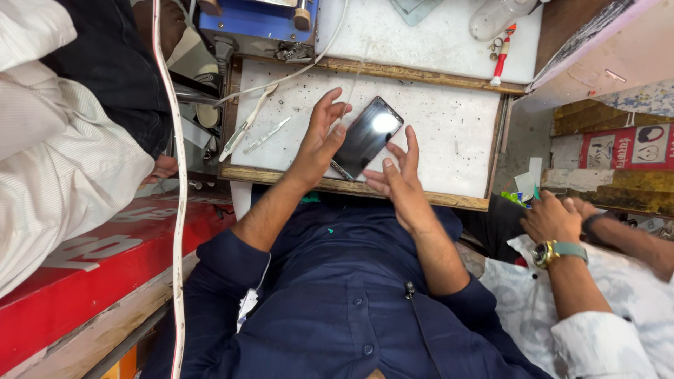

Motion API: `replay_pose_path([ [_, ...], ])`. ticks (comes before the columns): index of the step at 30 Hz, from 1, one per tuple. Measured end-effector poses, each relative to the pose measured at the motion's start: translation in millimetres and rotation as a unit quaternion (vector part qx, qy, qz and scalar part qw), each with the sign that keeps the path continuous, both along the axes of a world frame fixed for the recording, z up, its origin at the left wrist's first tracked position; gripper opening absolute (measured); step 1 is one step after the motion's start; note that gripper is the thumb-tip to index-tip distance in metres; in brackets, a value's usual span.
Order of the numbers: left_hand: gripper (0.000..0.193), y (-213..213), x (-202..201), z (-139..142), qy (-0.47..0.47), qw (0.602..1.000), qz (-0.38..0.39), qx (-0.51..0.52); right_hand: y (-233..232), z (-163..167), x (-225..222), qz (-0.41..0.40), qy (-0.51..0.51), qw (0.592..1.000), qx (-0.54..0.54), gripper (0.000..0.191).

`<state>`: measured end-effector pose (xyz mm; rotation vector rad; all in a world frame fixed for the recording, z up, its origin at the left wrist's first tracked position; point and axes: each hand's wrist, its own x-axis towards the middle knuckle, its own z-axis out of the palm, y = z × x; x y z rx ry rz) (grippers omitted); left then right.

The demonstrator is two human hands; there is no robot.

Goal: The person uses a small tool to scrape residue from the edges of a smartphone, then wipes the screen and a separate glass panel with a cloth and liquid. The person places the glass panel on the table and continues wiping the phone.

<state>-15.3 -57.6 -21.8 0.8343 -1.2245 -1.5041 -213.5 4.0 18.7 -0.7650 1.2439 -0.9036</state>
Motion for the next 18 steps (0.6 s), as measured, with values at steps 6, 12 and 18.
replay_pose_path([
  [6,0.073,-17,17,9,0.031,0.999,-0.018,0.033,3,11,-16,-0.019,0.236,0.966,-0.108,0.080],
  [12,0.075,37,50,18,0.010,0.978,0.030,0.206,-44,-2,-51,0.085,0.436,0.856,-0.264,0.089],
  [18,0.077,61,28,0,0.081,0.985,0.057,0.139,-49,-17,-44,0.102,0.464,0.836,-0.275,0.089],
])
